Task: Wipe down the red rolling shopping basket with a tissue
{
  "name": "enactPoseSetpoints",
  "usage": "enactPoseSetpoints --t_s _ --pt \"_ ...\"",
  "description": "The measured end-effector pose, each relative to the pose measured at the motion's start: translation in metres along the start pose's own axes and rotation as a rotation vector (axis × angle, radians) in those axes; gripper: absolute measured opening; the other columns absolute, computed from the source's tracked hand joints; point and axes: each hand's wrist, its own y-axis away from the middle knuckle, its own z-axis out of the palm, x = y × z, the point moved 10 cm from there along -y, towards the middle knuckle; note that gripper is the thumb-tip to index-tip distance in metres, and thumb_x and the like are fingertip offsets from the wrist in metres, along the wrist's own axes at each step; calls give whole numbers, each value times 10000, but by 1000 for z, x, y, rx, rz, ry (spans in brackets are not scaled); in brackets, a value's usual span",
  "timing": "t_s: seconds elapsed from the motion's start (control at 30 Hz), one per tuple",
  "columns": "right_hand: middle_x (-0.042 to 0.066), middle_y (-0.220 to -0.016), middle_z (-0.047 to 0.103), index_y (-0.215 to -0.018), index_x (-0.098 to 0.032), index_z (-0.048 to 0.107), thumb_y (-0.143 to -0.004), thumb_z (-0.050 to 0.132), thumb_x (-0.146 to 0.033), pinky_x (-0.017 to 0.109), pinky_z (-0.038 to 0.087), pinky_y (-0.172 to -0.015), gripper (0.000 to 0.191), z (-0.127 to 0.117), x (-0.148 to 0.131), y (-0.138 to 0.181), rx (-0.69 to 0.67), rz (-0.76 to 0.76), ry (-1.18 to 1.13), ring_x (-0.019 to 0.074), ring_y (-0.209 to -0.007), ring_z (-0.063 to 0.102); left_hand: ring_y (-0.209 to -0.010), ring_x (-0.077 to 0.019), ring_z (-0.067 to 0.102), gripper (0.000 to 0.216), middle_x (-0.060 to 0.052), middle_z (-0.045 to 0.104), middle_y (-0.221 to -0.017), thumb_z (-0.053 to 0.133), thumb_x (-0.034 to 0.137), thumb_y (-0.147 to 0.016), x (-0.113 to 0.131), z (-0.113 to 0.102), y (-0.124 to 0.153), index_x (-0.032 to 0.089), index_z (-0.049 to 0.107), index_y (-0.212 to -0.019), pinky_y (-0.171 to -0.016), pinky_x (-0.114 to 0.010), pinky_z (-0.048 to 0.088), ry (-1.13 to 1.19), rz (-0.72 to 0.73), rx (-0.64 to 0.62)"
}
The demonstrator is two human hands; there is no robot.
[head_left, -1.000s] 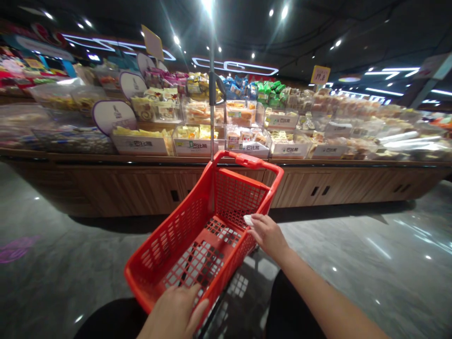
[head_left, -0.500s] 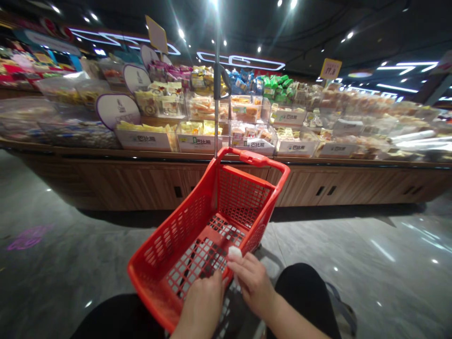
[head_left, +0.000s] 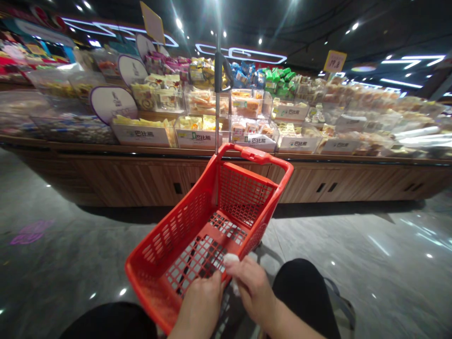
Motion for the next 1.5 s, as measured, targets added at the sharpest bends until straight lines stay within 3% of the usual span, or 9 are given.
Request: enactPoseSetpoints --t_s 0.1,0.3,0.53,0.73,0.97,1.2,1.4,1.5 --pt "58 -1077 682 -1118 -225 575 -873 440 -56 363 499 -821 326 -1 0 0 -16 -21 39 193 -940 617 -725 -194 689 299 -59 711 -730 325 125 -908 -4 2 3 170 614 -848 -623 -264 484 -4 5 1" --pt "75 -1103 667 -1135 -229 589 -858 427 -35 401 505 -813 375 -49 39 -10 173 58 208 220 -951 595 -716 -218 678 293 -49 698 -689 337 171 -916 -9 2 7 184 613 -821 -635 -302 480 -27 -1 23" --pt "65 -1136 657 -1290 -241 495 -854 428 -34 389 512 -801 487 -25 18 2 40 25 173 216 -925 587 -721 -208 661 317 -41 689 -713 301 162 -917 -18 6 10 204 603 -829 -640 -305 465 2 12 12" --pt "64 -1142 655 -1149 -236 594 -840 420 -27 399 508 -822 411 -78 55 -6 270 121 303 221 -938 588 -712 -187 646 307 -26 684 -714 317 156 -903 -30 10 12 221 609 -839 -646 -283 439 -1 17 40" --pt "71 -1096 670 -1225 -220 553 -842 421 -34 371 521 -768 446 -44 29 0 95 113 265 212 -866 588 -717 -194 647 293 -15 682 -706 330 180 -903 -38 11 11 236 608 -829 -638 -285 448 0 36 43" --pt "62 -1161 653 -1117 -216 614 -799 444 -11 408 505 -852 415 -96 63 -13 296 173 417 221 -920 576 -707 -192 640 278 -4 673 -684 357 160 -893 -46 12 7 241 622 -874 -635 -281 451 -22 79 98" --pt "92 -1127 666 -1127 -177 615 -822 428 -21 392 531 -791 391 -63 35 -18 137 101 418 219 -859 579 -679 -183 634 291 -6 672 -653 347 234 -923 -54 11 6 239 628 -851 -630 -273 451 -11 124 128" --pt "85 -1096 672 -1122 -194 619 -809 440 -23 392 530 -797 399 -72 39 -20 150 97 423 221 -878 588 -704 -186 645 258 -21 697 -708 401 307 -904 -56 7 5 238 638 -827 -632 -267 458 20 123 96"
